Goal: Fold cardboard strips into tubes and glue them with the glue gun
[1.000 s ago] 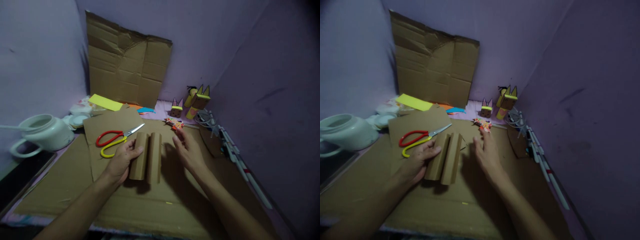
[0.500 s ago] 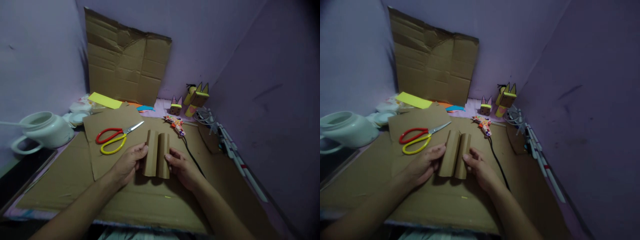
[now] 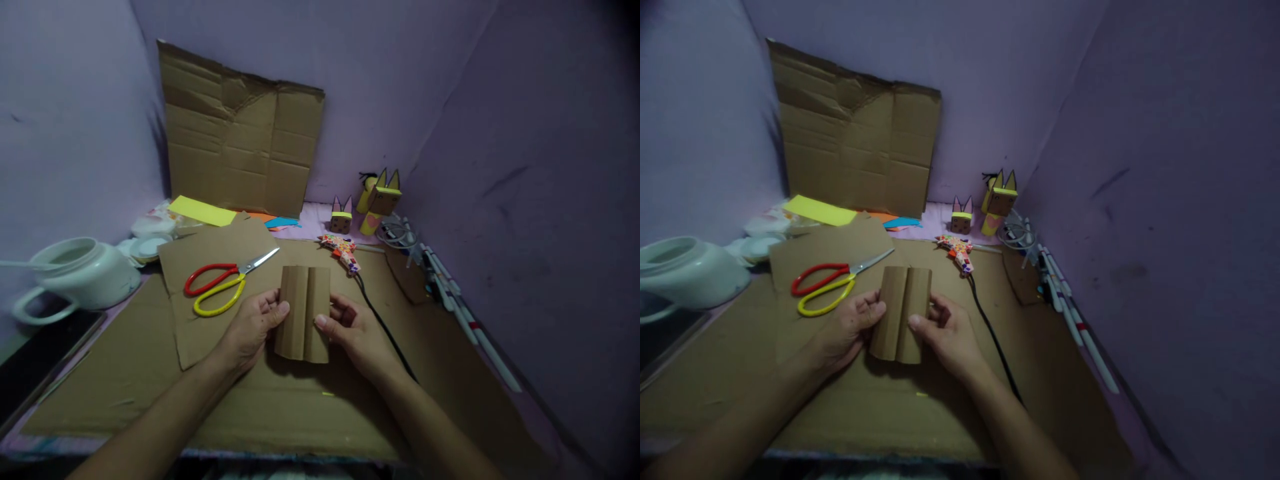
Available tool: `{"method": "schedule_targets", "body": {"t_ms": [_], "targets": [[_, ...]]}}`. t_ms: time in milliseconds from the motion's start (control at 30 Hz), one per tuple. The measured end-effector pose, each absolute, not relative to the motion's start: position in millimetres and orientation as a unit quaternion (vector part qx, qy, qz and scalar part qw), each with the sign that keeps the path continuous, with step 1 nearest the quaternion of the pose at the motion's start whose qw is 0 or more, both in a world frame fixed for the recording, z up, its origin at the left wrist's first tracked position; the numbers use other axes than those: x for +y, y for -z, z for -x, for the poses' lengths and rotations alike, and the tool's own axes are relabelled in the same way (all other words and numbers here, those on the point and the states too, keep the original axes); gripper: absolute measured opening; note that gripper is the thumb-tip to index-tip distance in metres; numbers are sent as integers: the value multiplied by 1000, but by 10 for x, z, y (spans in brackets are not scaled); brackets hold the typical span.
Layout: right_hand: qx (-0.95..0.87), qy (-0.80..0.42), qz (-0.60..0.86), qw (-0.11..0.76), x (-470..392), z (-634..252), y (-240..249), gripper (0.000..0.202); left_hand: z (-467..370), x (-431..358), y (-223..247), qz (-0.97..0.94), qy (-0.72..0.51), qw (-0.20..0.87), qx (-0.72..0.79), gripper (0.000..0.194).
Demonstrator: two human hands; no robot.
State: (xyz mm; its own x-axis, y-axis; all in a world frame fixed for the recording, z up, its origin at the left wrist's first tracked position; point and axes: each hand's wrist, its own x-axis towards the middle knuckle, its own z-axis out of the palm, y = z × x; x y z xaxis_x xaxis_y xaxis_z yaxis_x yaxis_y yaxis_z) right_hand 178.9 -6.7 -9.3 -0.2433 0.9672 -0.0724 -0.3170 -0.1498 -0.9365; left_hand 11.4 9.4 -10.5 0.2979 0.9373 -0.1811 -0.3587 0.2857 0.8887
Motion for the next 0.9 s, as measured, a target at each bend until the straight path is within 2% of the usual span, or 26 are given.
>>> {"method": "schedule_targets", "body": {"t_ms": [367,467,567,667,900], "targets": [[-426,-638,387,511,-44,-1786,188,45,-109,73,155,-442,-477,646,399,43],[-428,-618,387,534,-26,-1778,209,46,-125,44,113,-470,-473,640,381,49],[-435,-607,383,543,-28,-1774,205,46,-138,27,106,-536,-469,580,396,57],[-439,-607,383,540,-38,-1777,201,43,-141,27,135,-567,-471,528,421,51],[-452,-609,367,538,-38,-1753,249,42,-162,10,213,-574,-468,502,448,46]]}}
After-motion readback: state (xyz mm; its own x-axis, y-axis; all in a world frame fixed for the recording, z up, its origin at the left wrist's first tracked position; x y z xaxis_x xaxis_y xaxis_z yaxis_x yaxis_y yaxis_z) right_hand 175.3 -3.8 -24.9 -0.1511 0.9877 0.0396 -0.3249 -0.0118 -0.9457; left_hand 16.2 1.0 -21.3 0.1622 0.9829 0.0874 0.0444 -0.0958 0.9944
